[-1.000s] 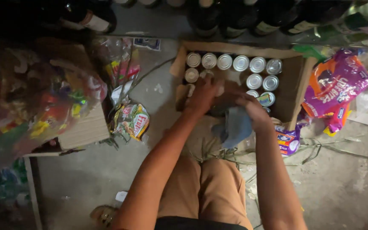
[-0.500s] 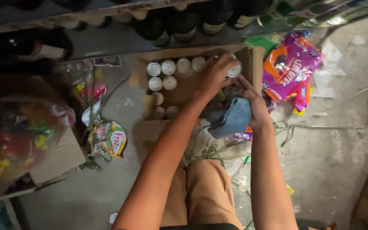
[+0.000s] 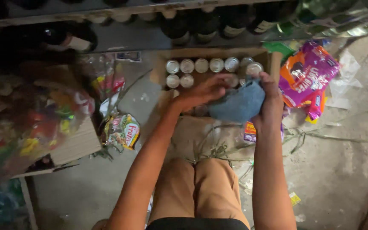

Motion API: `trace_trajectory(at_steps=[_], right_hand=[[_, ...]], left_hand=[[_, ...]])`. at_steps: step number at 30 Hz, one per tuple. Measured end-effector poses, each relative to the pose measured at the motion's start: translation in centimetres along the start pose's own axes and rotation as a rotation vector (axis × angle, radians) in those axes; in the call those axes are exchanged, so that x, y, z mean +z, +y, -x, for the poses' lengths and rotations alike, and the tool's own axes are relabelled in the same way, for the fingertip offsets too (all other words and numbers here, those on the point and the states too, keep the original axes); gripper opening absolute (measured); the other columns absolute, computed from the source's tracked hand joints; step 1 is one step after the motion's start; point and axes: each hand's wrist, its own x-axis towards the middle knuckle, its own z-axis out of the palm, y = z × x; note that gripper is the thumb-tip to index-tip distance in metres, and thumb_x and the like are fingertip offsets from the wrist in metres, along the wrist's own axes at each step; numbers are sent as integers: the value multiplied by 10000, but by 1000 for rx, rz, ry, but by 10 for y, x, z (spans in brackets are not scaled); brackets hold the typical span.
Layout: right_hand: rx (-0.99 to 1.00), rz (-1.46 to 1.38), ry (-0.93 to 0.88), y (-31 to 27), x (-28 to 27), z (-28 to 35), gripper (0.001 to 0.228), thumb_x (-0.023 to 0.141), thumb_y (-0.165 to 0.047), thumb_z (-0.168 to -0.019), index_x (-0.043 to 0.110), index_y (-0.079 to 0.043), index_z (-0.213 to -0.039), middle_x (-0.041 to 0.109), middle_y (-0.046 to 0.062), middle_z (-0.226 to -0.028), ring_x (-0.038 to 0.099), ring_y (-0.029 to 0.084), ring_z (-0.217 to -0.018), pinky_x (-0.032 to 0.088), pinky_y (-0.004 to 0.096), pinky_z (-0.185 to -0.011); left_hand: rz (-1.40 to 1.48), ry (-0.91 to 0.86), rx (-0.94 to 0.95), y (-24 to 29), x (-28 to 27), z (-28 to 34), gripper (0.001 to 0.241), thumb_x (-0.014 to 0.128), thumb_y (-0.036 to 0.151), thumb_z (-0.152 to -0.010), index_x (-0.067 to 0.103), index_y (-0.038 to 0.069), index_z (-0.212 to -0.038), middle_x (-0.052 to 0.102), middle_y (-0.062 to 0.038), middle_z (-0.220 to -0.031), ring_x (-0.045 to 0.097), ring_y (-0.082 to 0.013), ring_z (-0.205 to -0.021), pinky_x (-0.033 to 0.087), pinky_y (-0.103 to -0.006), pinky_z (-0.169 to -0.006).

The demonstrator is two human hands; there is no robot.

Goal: Wiping dust off canned food items with a cloth and organizing them in a box or on a shelf.

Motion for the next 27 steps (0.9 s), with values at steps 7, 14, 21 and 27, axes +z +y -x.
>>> trace_trajectory(at_steps=[7, 14, 21, 27], right_hand=[[49, 99, -213, 29, 84, 4, 382, 581, -203, -1037, 563, -95, -1403, 627, 69, -1298, 613, 209, -1204, 499, 370, -1086], [241, 174, -275, 74, 93, -1, 366, 541, -209, -1087, 551, -90, -1433, 615, 46, -1260, 628, 192, -1160, 524, 367, -1038], [11, 473, -188, 40, 111, -5, 392, 505, -20, -937, 667, -68, -1291, 706, 27, -1157, 679, 158, -964, 595, 347, -866], [-155, 1138, -409, 50, 49, -74, 264, 570, -82, -964, 729, -11, -1163, 738, 42, -1000, 675, 132, -951, 531, 297, -862]], left_hand=[[-101, 162, 183, 62, -11, 49, 1115, 888, 309, -816, 186, 160, -1669, 314, -78, -1654, 389, -258, -1477, 416, -420, -1199], [-257, 270, 242, 27, -33, 80, 938, 830, 391, -926, 274, 239, -1665, 306, -76, -1731, 282, -259, -1615, 273, -418, -1309], [-312, 504, -131, -21, -86, 87, 459, 464, 475, -1154, 626, 228, -1505, 665, -54, -1456, 591, -208, -1346, 436, -359, -1116], [-500, 621, -123, -61, -91, 67, 333, 596, 153, -987, 694, 144, -1305, 767, -118, -1115, 713, -244, -977, 546, -363, -863]])
